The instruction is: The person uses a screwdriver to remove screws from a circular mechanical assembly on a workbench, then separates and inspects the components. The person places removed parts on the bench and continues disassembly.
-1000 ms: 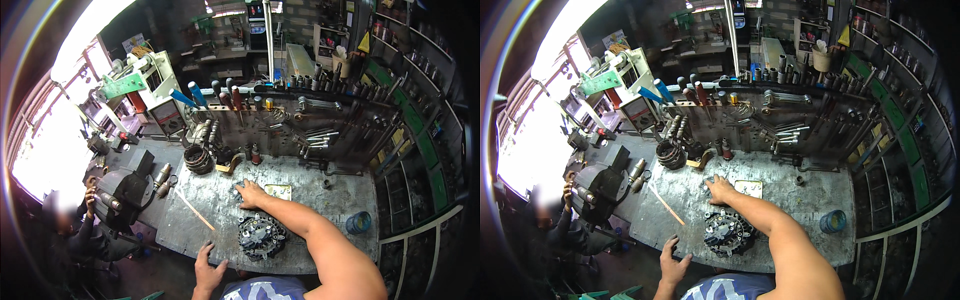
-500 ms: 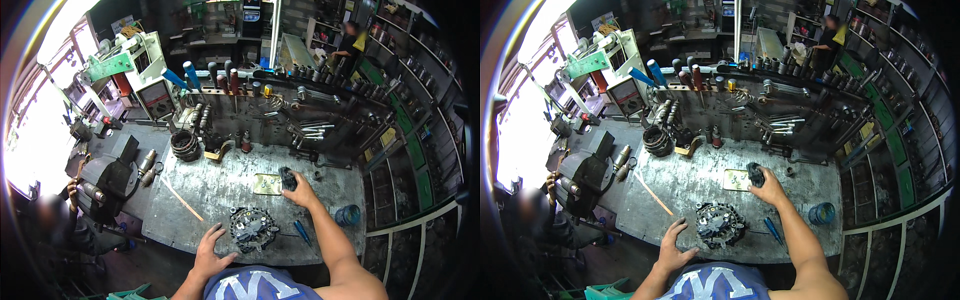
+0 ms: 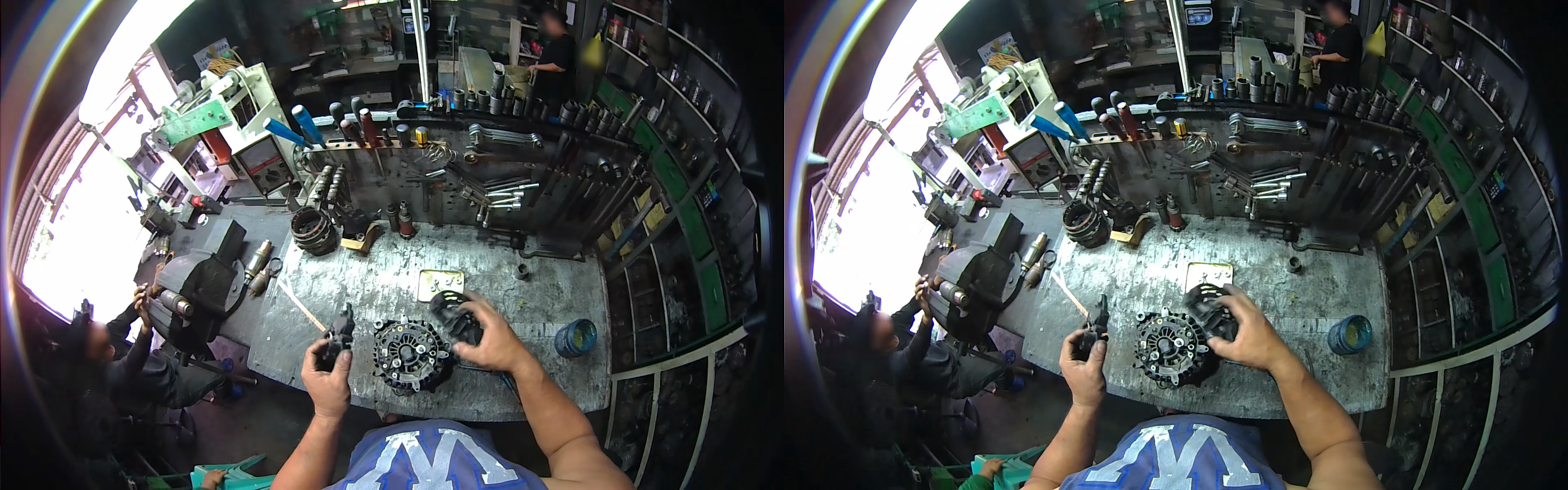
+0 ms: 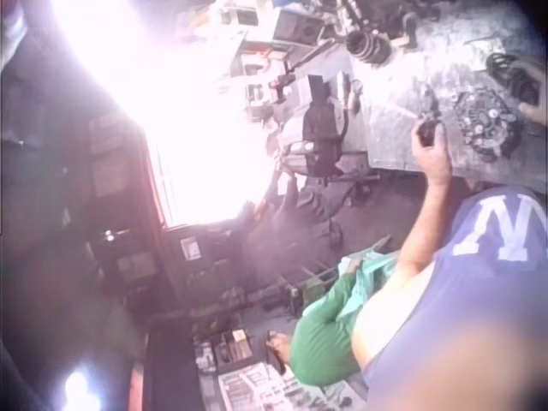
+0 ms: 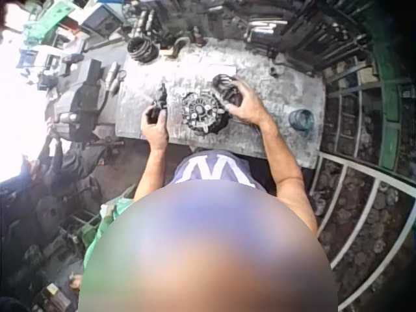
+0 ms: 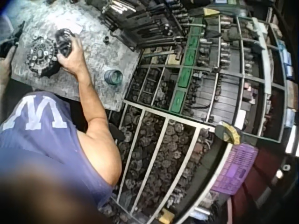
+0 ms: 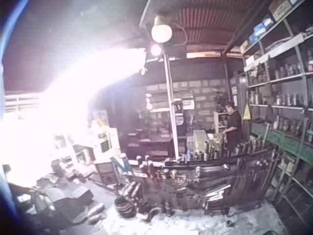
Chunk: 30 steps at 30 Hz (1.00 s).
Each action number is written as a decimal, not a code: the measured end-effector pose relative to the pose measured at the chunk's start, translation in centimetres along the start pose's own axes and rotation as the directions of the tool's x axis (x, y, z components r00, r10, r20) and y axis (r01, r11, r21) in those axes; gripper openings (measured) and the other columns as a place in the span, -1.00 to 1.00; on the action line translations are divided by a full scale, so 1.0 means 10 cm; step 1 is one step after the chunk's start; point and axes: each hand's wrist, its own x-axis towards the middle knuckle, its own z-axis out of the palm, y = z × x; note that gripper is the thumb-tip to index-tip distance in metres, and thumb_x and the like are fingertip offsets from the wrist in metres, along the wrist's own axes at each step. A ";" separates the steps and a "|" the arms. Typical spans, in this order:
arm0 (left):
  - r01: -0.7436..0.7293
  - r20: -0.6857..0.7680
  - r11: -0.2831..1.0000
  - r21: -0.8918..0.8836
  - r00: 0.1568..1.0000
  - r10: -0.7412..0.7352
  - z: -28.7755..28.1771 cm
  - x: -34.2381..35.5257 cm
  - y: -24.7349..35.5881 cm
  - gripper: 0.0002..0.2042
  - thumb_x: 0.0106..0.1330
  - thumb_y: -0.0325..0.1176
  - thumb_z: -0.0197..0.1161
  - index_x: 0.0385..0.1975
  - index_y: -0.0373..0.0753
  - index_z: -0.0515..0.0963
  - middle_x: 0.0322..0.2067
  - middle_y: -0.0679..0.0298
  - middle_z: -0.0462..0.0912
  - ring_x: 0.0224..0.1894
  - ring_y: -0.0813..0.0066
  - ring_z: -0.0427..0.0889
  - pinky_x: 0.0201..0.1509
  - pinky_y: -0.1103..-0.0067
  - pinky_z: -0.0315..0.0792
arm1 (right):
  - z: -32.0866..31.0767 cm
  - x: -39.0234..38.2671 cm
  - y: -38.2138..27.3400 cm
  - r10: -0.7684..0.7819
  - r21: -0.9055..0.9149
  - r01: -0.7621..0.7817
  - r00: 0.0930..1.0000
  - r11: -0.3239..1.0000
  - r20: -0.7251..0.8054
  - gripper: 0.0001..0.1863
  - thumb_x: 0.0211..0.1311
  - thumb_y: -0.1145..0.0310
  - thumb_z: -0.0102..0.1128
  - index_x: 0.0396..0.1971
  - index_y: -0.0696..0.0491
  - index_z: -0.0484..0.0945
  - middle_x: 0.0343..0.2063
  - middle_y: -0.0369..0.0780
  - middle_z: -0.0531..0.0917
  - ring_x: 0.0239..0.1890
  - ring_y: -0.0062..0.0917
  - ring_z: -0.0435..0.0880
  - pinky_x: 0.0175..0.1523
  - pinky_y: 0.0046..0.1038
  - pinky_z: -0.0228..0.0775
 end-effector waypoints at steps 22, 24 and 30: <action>0.164 -0.186 0.975 0.148 0.973 -0.136 -0.49 -0.73 -0.23 -0.60 0.34 -0.42 0.70 0.09 -0.39 0.71 -0.14 0.31 0.81 -0.10 0.55 0.72 0.08 0.51 0.63 | 0.22 0.57 -0.46 -0.416 -0.009 0.487 0.757 0.873 0.504 -0.29 0.15 0.52 0.64 0.34 0.13 0.59 0.58 0.15 0.40 0.60 0.11 0.44 0.67 -0.08 0.40; 0.159 -0.169 0.978 0.138 0.976 -0.135 -0.45 -0.68 -0.23 -0.60 0.34 -0.43 0.70 0.10 -0.38 0.71 -0.14 0.31 0.82 -0.10 0.54 0.72 0.09 0.51 0.63 | 0.21 0.55 -0.45 -0.384 -0.034 0.462 0.774 0.886 0.503 -0.30 0.15 0.54 0.62 0.34 0.19 0.58 0.54 0.15 0.43 0.59 0.09 0.45 0.67 -0.09 0.40; 0.144 -0.129 0.978 0.151 0.984 -0.125 -0.36 -0.64 -0.18 -0.61 0.35 -0.47 0.68 0.11 -0.38 0.71 -0.13 0.31 0.82 -0.09 0.55 0.73 0.11 0.51 0.63 | 0.24 0.44 -0.49 -0.388 -0.028 0.438 0.823 0.898 0.415 -0.35 0.18 0.54 0.62 0.29 0.19 0.60 0.54 0.15 0.43 0.57 0.11 0.47 0.65 -0.09 0.43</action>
